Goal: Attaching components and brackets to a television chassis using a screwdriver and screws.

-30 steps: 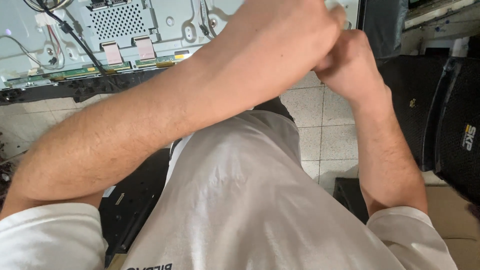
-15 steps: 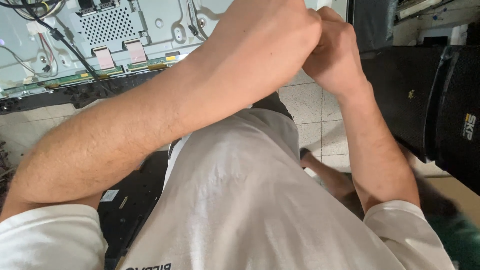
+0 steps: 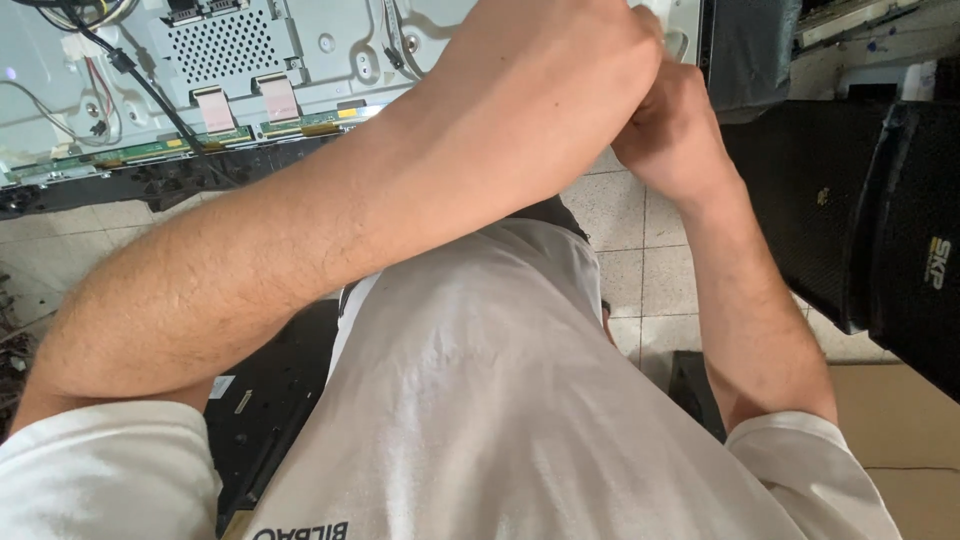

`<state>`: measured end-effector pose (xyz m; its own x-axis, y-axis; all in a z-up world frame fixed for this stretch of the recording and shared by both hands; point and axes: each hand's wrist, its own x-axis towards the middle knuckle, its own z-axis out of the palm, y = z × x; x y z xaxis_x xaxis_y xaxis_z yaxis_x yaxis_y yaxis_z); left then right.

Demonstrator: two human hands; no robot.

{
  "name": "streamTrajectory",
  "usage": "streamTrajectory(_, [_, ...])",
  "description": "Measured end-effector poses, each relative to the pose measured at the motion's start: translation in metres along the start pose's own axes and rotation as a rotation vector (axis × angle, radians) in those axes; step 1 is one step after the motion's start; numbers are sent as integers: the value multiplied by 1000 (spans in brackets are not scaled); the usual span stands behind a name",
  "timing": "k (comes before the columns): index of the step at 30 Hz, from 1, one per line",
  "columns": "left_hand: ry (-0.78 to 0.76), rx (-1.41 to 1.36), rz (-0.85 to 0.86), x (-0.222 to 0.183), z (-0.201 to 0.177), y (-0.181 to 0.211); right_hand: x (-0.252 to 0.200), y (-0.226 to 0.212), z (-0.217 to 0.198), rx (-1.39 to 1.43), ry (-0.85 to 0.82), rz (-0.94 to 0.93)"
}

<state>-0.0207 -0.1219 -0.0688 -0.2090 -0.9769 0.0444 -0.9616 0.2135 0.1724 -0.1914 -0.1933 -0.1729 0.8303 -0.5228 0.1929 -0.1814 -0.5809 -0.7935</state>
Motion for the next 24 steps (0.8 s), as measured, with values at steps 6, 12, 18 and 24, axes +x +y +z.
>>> streamTrajectory(6, [-307, 1653, -268, 38, 141, 43, -3, -15, -1, 97, 65, 28])
streamTrajectory(12, [-107, 559, -132, 11, 65, 18, -18, -6, 5, 151, 46, 139])
streamTrajectory(18, [-135, 61, 42, -15, -39, 9, -15, -16, 11, 103, 106, 54])
streamTrajectory(24, [-775, 1569, -363, 40, 107, 99, -20, -16, 16, -22, 158, 85])
